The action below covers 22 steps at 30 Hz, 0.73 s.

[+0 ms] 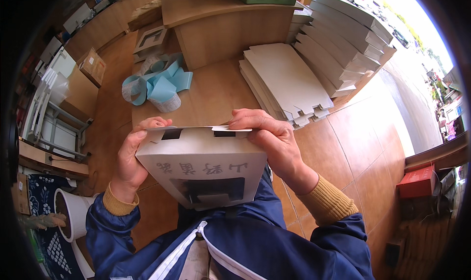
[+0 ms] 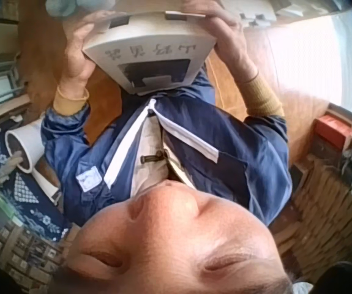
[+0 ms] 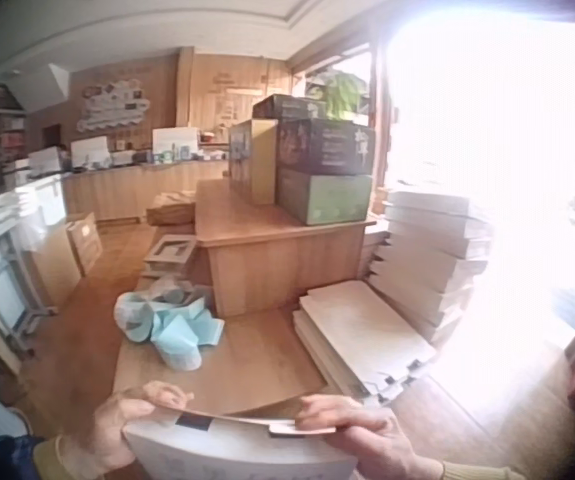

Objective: The person repeatedly assembles flat white cardboard boxes by folding the side flaps and tucking tabs into slots. They also tear off small labels from a roll and place them on the assembled boxes before stacking them.

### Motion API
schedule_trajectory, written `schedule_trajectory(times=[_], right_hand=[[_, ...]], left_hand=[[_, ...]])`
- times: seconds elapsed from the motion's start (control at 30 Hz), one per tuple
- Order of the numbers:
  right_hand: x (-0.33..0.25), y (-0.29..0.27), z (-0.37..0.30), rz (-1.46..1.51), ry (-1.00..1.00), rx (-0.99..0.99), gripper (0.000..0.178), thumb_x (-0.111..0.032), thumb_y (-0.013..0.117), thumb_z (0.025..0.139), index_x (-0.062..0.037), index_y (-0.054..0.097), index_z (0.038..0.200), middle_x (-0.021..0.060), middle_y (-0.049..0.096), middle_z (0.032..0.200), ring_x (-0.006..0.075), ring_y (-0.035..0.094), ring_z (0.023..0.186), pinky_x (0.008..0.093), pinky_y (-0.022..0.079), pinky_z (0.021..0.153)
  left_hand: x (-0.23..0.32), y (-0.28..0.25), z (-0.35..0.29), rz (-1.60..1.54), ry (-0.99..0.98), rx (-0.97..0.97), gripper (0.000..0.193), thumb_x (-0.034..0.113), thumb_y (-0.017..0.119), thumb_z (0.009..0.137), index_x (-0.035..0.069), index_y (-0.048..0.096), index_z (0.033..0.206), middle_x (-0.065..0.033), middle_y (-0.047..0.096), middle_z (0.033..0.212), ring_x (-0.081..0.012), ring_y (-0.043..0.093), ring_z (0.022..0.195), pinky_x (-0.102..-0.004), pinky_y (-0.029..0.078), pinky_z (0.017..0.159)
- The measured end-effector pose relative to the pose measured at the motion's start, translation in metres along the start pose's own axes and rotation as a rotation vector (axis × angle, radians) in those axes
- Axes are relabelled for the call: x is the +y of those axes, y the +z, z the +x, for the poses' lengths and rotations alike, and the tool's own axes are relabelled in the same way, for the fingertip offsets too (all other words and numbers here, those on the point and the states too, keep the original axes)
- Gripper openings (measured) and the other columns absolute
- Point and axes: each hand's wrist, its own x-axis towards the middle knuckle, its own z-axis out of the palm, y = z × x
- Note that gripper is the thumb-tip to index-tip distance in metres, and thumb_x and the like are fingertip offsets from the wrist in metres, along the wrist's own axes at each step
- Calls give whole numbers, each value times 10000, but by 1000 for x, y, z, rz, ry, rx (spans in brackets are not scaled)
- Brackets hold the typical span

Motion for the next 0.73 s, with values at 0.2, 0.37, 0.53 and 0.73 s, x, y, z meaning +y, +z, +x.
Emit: schedule_trajectory(times=[0.2,0.37,0.53,0.73], right_hand=[[-20,-6,1,22,241,-141,219,-230,625,913,-23,685,876,110,626,1030,220,554,1138,355,437,994],[-44,-20,28,-207,467,-422,395,-250,759,837,17,670,1114,145,646,1144,215,619,1045,297,484,911],[-40,-17,44,-177,728,-415,487,-190,772,814,71,622,1197,171,688,1062,215,660,936,290,509,881],[-40,-12,42,-121,791,-383,482,-182,779,806,78,628,1184,195,687,1052,232,669,919,287,515,896]], left_hand=[[17,5,-4,165,-144,-82,206,166,603,861,38,640,1018,-81,538,1154,-218,498,1191,-359,352,1050],[46,12,-1,334,-355,-168,365,133,673,864,24,562,1194,-53,583,1114,-149,552,1063,-266,432,921],[43,14,12,293,-448,-107,406,129,687,853,-14,548,1207,-89,593,1132,-147,576,1032,-269,456,920],[44,9,15,384,-495,-159,420,164,687,846,42,556,1226,-99,574,1171,-158,569,1061,-279,447,938]])
